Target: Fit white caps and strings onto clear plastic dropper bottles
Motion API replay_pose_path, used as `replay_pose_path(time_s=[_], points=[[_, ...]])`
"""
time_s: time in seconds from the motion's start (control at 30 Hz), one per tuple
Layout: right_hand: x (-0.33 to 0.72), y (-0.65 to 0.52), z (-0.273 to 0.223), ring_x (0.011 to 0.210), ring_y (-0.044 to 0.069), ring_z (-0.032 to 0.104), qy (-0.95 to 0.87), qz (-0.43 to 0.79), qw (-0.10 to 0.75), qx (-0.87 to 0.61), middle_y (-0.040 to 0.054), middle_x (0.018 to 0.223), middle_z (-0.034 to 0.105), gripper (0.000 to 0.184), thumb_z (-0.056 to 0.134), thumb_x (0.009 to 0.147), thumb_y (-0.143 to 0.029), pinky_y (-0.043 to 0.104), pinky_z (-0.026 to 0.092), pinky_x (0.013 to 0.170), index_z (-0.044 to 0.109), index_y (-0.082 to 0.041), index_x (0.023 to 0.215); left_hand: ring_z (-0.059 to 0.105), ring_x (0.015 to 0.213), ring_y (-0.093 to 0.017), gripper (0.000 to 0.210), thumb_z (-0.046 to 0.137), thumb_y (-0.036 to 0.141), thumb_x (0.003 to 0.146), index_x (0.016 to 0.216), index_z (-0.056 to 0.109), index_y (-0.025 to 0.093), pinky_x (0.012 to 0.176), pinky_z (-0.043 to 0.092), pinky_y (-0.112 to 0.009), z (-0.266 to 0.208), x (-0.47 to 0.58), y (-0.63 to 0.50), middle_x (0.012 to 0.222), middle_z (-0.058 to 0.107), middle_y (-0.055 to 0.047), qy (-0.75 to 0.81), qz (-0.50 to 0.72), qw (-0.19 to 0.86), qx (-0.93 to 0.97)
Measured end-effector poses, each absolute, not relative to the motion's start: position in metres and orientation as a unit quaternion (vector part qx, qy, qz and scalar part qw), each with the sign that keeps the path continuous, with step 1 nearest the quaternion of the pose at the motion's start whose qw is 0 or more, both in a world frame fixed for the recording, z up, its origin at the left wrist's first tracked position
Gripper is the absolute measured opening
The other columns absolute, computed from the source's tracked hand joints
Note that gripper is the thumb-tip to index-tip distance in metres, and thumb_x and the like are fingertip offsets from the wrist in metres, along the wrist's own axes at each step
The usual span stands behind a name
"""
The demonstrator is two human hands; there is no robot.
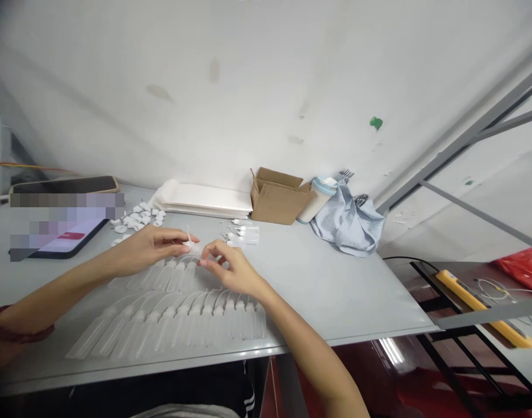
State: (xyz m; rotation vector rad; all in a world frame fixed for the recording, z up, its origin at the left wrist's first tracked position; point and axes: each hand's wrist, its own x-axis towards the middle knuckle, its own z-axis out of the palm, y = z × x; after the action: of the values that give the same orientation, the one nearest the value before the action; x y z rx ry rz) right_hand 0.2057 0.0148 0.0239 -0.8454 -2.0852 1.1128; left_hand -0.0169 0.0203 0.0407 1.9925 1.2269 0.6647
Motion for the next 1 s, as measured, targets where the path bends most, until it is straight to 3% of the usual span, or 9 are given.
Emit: replay_pose_path(time_s=[0.07, 0.33, 0.53, 0.73, 0.93, 1.0], points=[[0.206, 0.015, 0.024, 0.082, 0.014, 0.059, -0.779, 0.449, 0.309, -0.310, 0.0018, 0.087, 0.065, 0.011, 0.057, 0.090, -0.030, 0.028, 0.043, 0.071, 0.053, -0.020, 0.088, 0.046, 0.057, -0.012, 0.038, 0.051, 0.049, 0.085, 0.102, 0.071, 0.022, 0.053, 0.037, -0.022, 0.041, -0.016, 0.018, 0.066, 0.059, 0.002, 0.462, 0.249, 0.349, 0.776], [0.209, 0.018, 0.022, 0.076, 0.014, 0.053, -0.761, 0.513, 0.270, -0.291, 0.0004, 0.080, 0.063, 0.016, 0.052, 0.093, -0.034, 0.027, 0.035, 0.067, 0.046, -0.021, 0.090, 0.050, 0.065, -0.014, 0.037, 0.049, 0.050, 0.088, 0.077, 0.068, 0.020, 0.059, 0.038, -0.023, 0.040, -0.016, 0.016, 0.078, 0.064, -0.001, 0.422, 0.214, 0.355, 0.806], [0.210, 0.020, 0.019, 0.059, 0.011, 0.042, -0.703, 0.602, 0.255, -0.280, -0.0035, 0.070, 0.056, 0.023, 0.054, 0.091, -0.043, 0.025, 0.030, 0.056, 0.043, -0.022, 0.090, 0.055, 0.070, -0.015, 0.032, 0.051, 0.047, 0.089, 0.087, 0.071, 0.022, 0.064, 0.041, -0.023, 0.038, -0.015, 0.014, 0.080, 0.065, 0.000, 0.414, 0.220, 0.359, 0.807], [0.207, 0.021, 0.017, 0.057, 0.010, 0.041, -0.644, 0.661, 0.274, -0.269, -0.0055, 0.067, 0.052, 0.032, 0.057, 0.087, -0.049, 0.023, 0.029, 0.051, 0.039, -0.023, 0.089, 0.060, 0.079, -0.017, 0.032, 0.052, 0.045, 0.089, 0.094, 0.072, 0.022, 0.074, 0.045, -0.027, 0.031, -0.013, 0.014, 0.089, 0.068, -0.004, 0.403, 0.273, 0.339, 0.805], [0.207, 0.019, 0.021, 0.057, 0.010, 0.041, -0.629, 0.669, 0.281, -0.278, -0.0054, 0.067, 0.052, 0.031, 0.056, 0.088, -0.048, 0.022, 0.028, 0.052, 0.038, -0.023, 0.090, 0.058, 0.073, -0.016, 0.036, 0.049, 0.051, 0.088, 0.094, 0.072, 0.024, 0.065, 0.043, -0.024, 0.041, -0.009, 0.010, 0.084, 0.068, -0.001, 0.429, 0.252, 0.369, 0.785], [0.207, 0.018, 0.022, 0.057, 0.010, 0.042, -0.638, 0.660, 0.280, -0.282, -0.0054, 0.067, 0.052, 0.032, 0.056, 0.088, -0.050, 0.022, 0.028, 0.052, 0.038, -0.023, 0.091, 0.056, 0.067, -0.014, 0.039, 0.047, 0.052, 0.088, 0.082, 0.071, 0.022, 0.060, 0.042, -0.022, 0.044, -0.008, 0.009, 0.074, 0.065, 0.001, 0.433, 0.240, 0.385, 0.779]])
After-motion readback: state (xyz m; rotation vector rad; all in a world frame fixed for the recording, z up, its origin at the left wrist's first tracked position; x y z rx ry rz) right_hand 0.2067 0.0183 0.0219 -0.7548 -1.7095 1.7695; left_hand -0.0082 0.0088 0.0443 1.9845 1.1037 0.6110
